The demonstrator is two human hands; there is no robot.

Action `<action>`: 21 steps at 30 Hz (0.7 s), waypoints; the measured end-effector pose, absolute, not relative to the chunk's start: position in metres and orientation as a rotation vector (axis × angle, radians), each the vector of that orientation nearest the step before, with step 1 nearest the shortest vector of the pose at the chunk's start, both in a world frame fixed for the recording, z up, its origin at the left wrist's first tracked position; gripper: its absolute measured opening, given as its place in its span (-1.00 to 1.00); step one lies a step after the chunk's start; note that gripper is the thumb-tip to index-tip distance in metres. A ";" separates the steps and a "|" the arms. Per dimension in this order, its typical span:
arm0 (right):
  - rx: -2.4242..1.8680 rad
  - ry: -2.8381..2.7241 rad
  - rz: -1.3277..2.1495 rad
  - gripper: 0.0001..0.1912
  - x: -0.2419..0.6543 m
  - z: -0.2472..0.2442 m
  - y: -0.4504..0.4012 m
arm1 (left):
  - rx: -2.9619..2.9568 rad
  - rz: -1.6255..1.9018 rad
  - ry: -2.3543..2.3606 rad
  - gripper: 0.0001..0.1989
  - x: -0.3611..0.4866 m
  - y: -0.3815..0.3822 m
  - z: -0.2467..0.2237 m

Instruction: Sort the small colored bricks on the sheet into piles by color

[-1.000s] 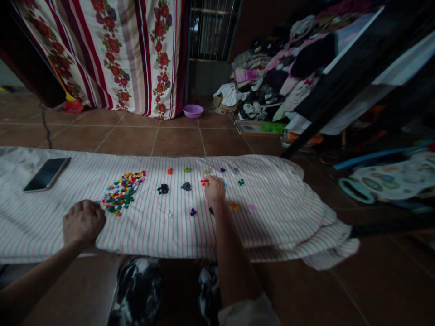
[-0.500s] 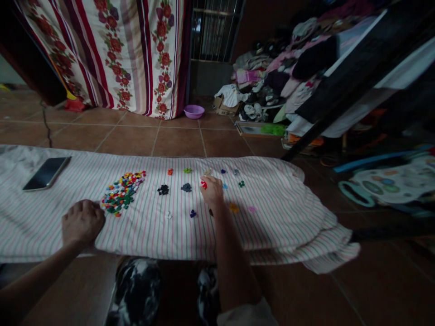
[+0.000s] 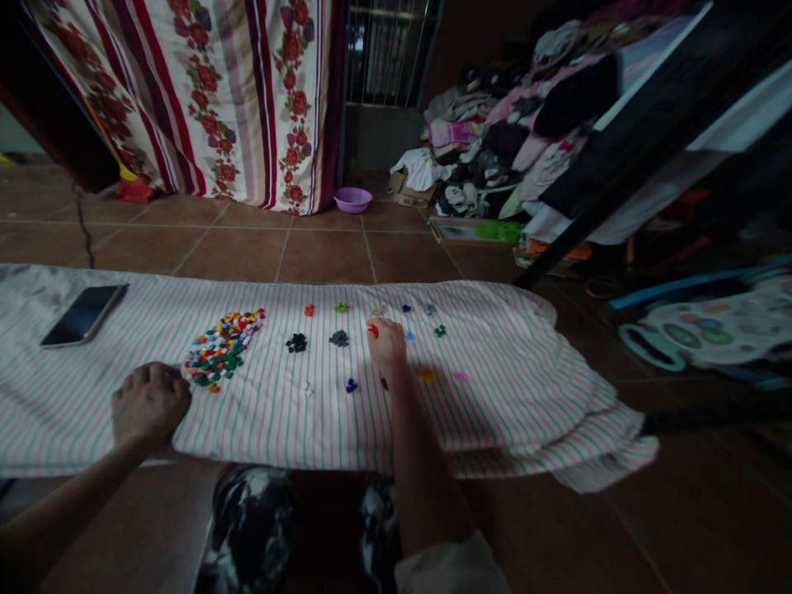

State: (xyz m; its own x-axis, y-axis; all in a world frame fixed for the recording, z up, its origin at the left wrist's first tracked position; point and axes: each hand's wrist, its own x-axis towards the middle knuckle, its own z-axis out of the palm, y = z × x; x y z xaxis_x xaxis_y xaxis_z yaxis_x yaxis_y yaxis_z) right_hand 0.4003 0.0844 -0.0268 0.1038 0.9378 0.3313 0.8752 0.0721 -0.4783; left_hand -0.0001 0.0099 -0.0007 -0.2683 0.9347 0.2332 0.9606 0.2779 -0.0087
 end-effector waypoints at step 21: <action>-1.630 -1.587 0.172 -0.64 0.339 0.012 0.084 | -1.768 -0.198 -2.381 -0.61 -0.002 0.012 -0.004</action>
